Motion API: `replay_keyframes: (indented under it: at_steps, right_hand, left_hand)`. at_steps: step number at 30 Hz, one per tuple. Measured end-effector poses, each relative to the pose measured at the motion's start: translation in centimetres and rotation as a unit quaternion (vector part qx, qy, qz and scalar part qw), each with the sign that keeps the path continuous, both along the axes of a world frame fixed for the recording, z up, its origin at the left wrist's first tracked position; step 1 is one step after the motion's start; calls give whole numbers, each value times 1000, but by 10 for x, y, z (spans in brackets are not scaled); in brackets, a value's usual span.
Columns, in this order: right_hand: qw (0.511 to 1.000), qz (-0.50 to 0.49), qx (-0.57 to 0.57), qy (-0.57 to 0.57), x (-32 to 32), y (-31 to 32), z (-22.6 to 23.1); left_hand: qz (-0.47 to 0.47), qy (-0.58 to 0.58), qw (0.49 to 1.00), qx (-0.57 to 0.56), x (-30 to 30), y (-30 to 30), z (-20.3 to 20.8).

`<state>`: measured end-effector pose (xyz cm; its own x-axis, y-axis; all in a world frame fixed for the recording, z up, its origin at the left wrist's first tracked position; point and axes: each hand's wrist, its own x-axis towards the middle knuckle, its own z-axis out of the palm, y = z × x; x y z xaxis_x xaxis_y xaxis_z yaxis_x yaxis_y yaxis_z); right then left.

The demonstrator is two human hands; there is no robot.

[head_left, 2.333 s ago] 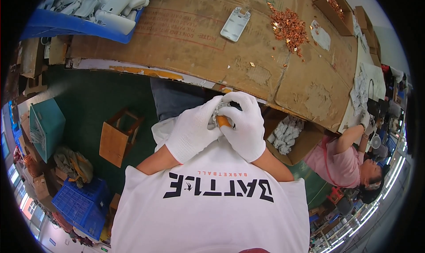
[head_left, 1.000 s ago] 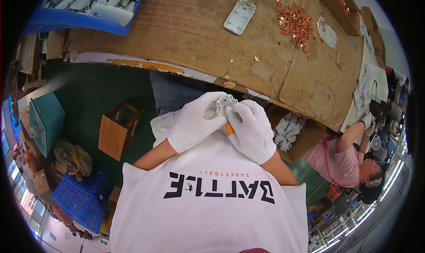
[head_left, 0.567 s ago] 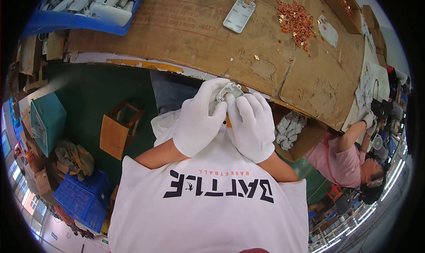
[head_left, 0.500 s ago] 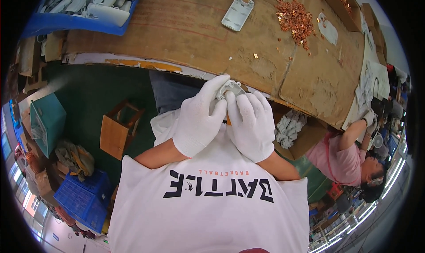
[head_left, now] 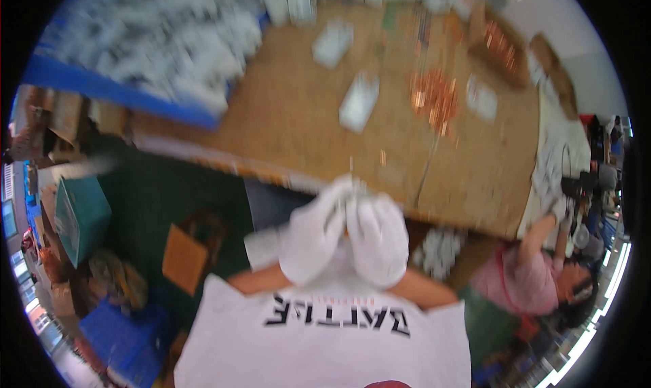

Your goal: The person assembles small metal components into white plastic electronic housings by hand at a factory workbench.

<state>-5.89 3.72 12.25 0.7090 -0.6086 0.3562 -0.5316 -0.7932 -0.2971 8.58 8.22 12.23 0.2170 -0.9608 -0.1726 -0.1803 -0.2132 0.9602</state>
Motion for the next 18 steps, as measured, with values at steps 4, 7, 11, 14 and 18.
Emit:
replay_keyframes:
  at_steps: [4,7,11,14,18]
  right_hand:
    - [999,-3,-48,-4,5,-3,-25]
    - [999,-19,-16,-33,4,-4,-27]
    - [991,-17,-10,-130,12,-23,-24]
    - [983,-41,30,-179,28,-35,-29]
    - [970,-69,13,-231,44,-43,-50]
  left_hand:
    - [30,6,999,-23,0,1,-31]
    - [45,-4,998,-41,-2,-4,-37]
    - [76,112,987,-88,10,-14,-40]
    - [79,52,992,-81,22,-24,-57]
    - [106,-4,990,-97,25,-41,-61]
